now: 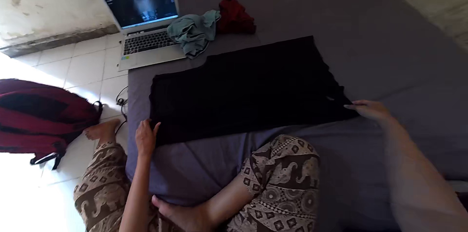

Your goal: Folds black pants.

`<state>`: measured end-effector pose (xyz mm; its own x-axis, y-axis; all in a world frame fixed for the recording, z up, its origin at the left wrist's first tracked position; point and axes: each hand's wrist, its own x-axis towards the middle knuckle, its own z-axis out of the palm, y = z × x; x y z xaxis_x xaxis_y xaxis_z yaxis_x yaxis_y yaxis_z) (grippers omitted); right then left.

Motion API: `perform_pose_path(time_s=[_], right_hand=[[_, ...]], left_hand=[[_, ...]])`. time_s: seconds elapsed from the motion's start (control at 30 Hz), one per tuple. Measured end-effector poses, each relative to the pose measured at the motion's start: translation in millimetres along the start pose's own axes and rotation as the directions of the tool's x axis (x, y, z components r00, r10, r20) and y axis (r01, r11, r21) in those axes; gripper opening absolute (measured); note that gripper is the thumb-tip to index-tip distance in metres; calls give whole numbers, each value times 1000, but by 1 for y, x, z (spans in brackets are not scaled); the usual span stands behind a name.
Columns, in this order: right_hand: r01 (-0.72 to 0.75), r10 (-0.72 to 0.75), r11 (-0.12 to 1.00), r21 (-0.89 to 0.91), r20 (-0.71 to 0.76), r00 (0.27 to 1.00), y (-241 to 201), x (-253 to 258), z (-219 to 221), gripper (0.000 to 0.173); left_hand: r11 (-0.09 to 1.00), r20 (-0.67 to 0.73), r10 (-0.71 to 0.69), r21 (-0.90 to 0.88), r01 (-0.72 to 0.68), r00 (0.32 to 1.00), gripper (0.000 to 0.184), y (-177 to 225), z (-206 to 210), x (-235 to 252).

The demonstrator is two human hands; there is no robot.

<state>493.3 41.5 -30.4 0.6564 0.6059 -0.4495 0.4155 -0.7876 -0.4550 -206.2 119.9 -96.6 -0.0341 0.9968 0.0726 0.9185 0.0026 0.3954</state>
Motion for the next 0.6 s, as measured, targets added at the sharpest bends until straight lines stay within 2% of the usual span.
perform_pose_path(time_s=[0.07, 0.13, 0.2, 0.27, 0.33, 0.43, 0.5, 0.6], right_hand=[[-11, 11, 1000, 14, 7, 1000, -6, -3, 0, 46], [-13, 13, 999, 34, -8, 1000, -8, -1, -1, 46], [6, -3, 998, 61, -44, 999, -6, 7, -2, 43], [28, -19, 995, 98, -97, 995, -3, 19, 0, 40], [34, -19, 993, 115, -132, 991, -4, 27, 1, 41], [-9, 25, 995, 98, -165, 986, -18, 27, 3, 46], [-35, 56, 992, 119, -182, 982, -28, 26, 5, 51], [-80, 121, 961, 263, -140, 983, -38, 29, 11, 54]], left_hand=[[1000, -7, -1, -9, 1, 1000, 53, -5, 2, -2], [1000, -56, -9, 4, 9, 998, 65, 7, -1, 1], [1000, -202, 10, -23, -15, 979, 69, 41, -4, 5], [991, -261, 88, -73, -110, 961, 55, 88, 0, 9], [952, -105, 211, -202, -228, 972, 43, 136, 13, 15], [892, 131, 340, -358, -276, 931, 49, 189, 53, 32], [885, 184, 386, -351, -306, 904, 51, 210, 77, 39], [859, 146, 448, -345, -379, 882, 32, 227, 97, 42]])
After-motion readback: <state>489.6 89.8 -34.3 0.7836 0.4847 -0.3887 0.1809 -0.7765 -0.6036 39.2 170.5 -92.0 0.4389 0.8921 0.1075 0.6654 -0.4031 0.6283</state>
